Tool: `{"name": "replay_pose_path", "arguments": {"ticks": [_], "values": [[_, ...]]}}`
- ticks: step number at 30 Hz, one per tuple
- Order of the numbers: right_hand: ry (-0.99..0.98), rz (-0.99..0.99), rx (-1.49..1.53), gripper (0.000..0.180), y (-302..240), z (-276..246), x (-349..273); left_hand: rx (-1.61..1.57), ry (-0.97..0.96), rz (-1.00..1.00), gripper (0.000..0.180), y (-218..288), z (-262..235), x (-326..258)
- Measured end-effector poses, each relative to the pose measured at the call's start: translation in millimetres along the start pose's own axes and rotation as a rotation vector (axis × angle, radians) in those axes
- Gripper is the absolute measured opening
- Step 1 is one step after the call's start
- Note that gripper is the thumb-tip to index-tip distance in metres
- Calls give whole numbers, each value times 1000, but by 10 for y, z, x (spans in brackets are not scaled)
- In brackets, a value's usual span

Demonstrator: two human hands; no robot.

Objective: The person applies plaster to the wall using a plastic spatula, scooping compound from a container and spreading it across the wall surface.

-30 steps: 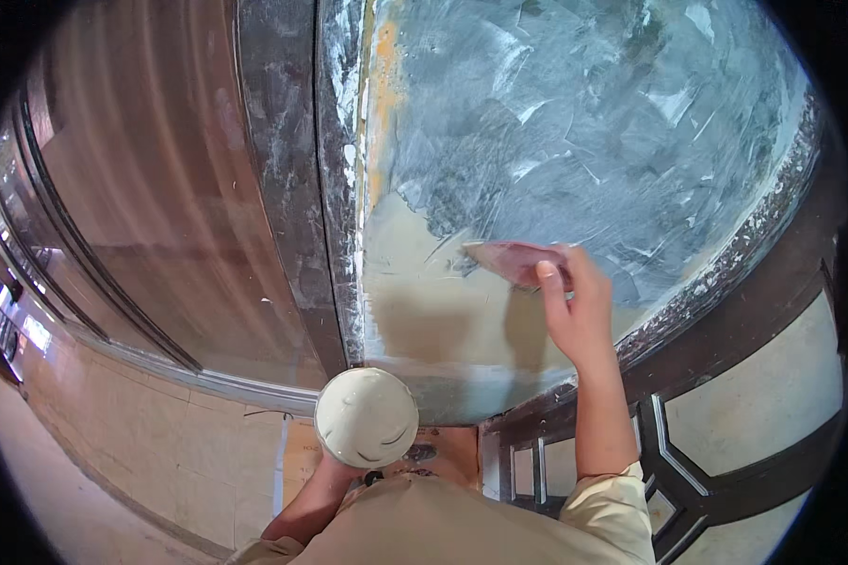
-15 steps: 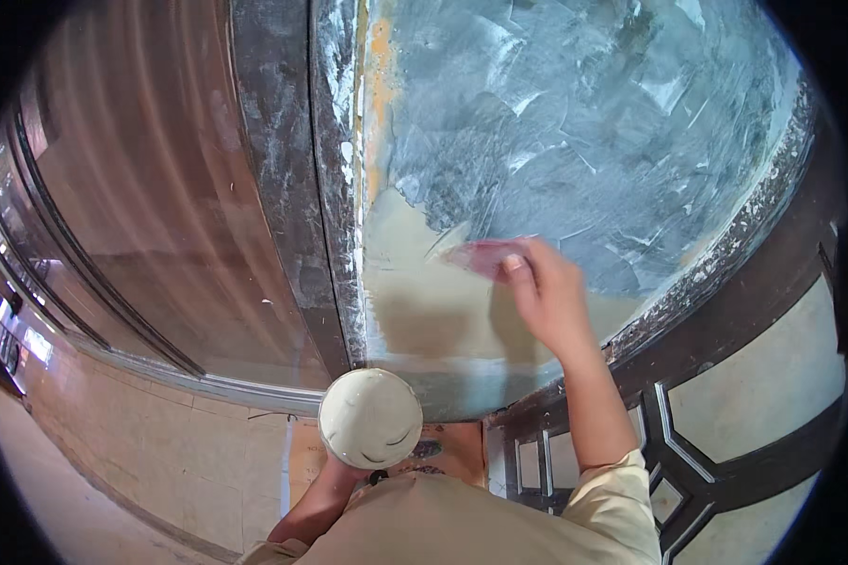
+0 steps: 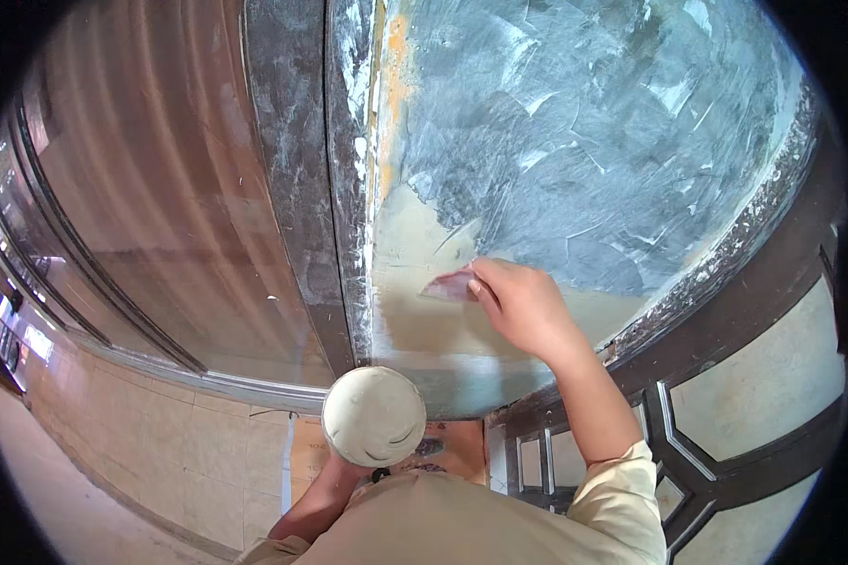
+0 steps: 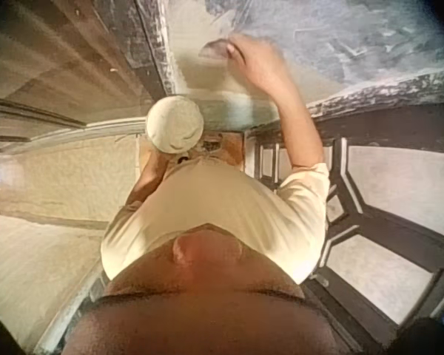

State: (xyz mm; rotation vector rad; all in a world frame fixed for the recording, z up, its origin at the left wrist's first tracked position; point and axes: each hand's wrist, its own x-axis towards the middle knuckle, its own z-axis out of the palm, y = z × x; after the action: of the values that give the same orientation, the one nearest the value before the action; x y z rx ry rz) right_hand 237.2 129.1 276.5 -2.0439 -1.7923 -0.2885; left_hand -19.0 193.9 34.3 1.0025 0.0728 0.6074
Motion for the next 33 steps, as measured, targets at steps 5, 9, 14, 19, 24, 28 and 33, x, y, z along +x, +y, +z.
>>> {"name": "replay_pose_path", "arguments": {"ticks": [5,9,14,19,24,28,33], "values": [[435,109,199,17,-101,-241,126,-409,46,0,68,-67,-45,-98],[53,-107,15,11,-96,-78,142,-564,48,-57,67,-16,-67,-95],[372,46,104,9,-224,-303,287,288,-6,205,78,134,25,-53],[84,-130,30,18,-214,-55,206,-449,46,-94,89,-288,-247,-29],[390,21,100,15,-319,-336,321,-175,-2,5,84,-188,-203,-49],[182,-125,-5,11,-312,167,170,-152,-34,43,83,-262,-209,-56],[139,-113,-39,11,-196,163,312,-46,-93,138,94,-201,-194,-42]]}}
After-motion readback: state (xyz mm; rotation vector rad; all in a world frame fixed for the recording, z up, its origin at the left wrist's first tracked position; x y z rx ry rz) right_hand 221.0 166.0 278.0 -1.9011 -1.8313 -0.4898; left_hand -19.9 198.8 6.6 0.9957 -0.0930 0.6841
